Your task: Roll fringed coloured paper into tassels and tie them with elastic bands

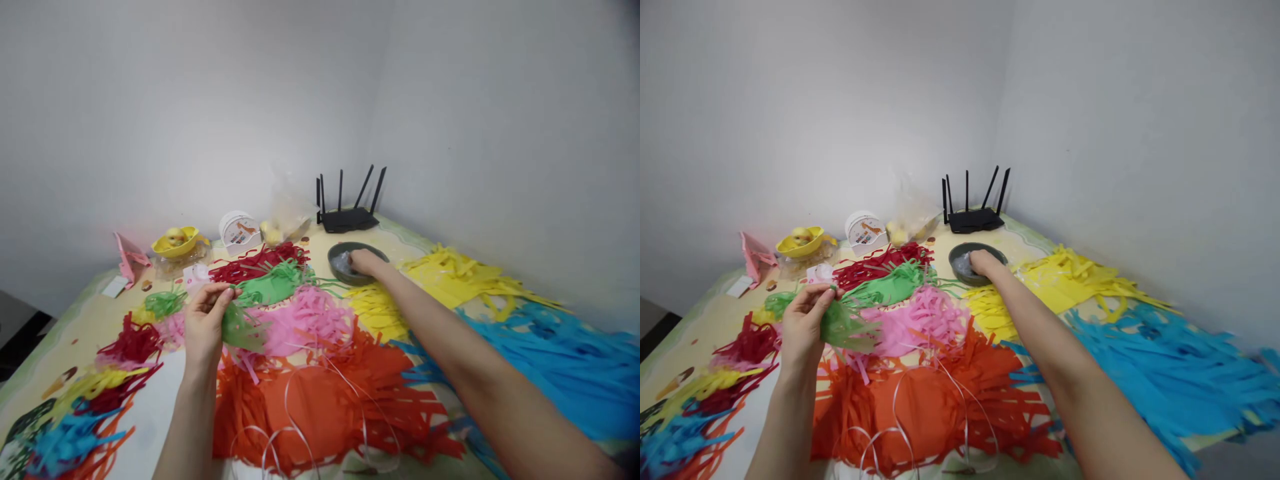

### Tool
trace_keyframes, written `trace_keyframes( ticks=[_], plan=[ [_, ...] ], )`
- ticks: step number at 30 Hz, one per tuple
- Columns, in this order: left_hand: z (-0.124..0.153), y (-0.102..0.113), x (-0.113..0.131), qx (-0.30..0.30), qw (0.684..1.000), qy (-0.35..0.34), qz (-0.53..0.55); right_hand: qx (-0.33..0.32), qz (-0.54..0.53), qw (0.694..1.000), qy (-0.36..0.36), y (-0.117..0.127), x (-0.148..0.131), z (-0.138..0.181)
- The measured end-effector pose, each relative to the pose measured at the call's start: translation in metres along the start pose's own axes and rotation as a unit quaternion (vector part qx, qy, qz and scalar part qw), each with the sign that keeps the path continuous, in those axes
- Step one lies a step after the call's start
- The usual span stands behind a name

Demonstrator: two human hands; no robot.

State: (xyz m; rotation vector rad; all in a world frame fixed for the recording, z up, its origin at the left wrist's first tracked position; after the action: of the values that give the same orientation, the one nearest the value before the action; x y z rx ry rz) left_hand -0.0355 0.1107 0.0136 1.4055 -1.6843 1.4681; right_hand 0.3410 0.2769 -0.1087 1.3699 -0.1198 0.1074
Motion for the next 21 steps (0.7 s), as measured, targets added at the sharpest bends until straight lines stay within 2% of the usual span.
trace_keyframes(
  ticks=[7,13,17,21],
  plan=[
    [0.001,-0.004,-0.001,-0.008,1.0,0.002,-0.012,0.026,-0.078,0.996,-0.02,0.002,0.021,0.007],
    [0.003,-0.005,-0.003,-0.018,1.0,0.023,-0.001,0.029,-0.21,0.977,-0.03,0.003,0.031,0.014],
    [0.003,-0.005,-0.004,-0.02,0.999,0.028,0.002,0.031,-0.328,0.944,-0.024,0.007,0.031,0.024],
    [0.002,-0.006,-0.005,-0.023,0.999,0.029,0.003,0.06,-0.453,0.889,-0.005,0.022,0.023,0.037]
  ],
)
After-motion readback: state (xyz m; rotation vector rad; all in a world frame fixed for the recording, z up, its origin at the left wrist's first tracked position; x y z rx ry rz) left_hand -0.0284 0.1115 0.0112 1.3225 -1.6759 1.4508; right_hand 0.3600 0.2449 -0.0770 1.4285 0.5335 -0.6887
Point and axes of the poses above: each hand's wrist, its own z-axis away from the middle knuckle, its own y-axis out of the back of the hand, x = y × z, the point moved 4 cm from there along -z, towards the middle knuckle, and after that the axes turned 15 degrees about z, right-handed, at the moved point
